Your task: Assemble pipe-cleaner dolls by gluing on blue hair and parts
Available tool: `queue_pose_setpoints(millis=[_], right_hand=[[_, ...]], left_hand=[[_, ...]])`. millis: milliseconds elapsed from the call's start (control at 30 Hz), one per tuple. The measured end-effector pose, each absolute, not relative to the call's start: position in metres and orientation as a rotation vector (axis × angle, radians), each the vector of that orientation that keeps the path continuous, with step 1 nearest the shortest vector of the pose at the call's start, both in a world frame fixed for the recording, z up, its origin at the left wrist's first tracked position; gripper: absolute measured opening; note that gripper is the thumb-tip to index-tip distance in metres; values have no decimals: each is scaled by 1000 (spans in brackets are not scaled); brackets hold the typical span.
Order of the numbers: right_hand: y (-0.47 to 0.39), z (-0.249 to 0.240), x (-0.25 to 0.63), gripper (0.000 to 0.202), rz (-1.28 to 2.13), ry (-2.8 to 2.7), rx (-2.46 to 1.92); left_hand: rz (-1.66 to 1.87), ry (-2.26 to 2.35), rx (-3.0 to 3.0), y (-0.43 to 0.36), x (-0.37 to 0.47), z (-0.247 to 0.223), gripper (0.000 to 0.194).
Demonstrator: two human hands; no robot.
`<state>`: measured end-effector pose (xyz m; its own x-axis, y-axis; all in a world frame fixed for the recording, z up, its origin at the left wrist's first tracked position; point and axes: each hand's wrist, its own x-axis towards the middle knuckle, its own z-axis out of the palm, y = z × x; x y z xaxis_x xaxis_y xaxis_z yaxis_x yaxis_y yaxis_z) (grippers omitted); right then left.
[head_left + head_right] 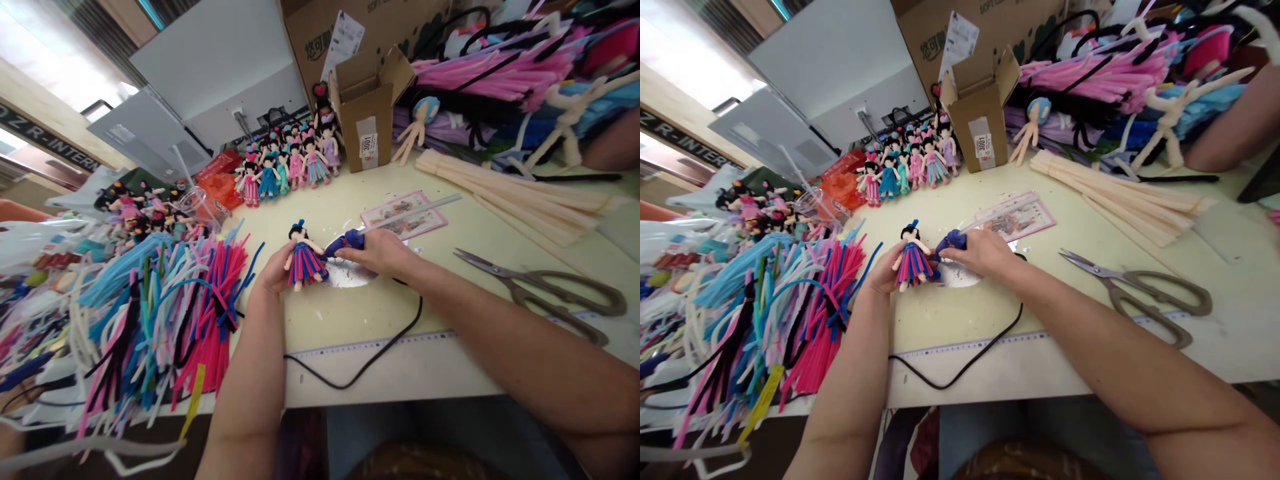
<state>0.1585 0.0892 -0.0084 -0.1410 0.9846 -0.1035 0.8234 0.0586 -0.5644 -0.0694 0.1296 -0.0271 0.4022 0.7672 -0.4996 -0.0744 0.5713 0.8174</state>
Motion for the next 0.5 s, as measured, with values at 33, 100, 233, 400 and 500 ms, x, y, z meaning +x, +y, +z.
queue_pose_setpoints(millis=[33,100,233,400,500], right_hand=[[89,-8,159,48,735,-2033,-1819],[88,-7,160,47,729,-2036,-1808],[88,-8,160,48,706,-2069,-1778],[88,-13,159,54,610,-2115,-1807],[88,-15,159,57,557,-2133,-1811]], left_hand=[[610,1024,808,130,-70,-27,44],[612,1014,819,130,-71,-29,46],[579,977,851,131,-74,-32,50],[574,975,863,131,-75,-34,50],[575,978,871,131,-75,-33,50]])
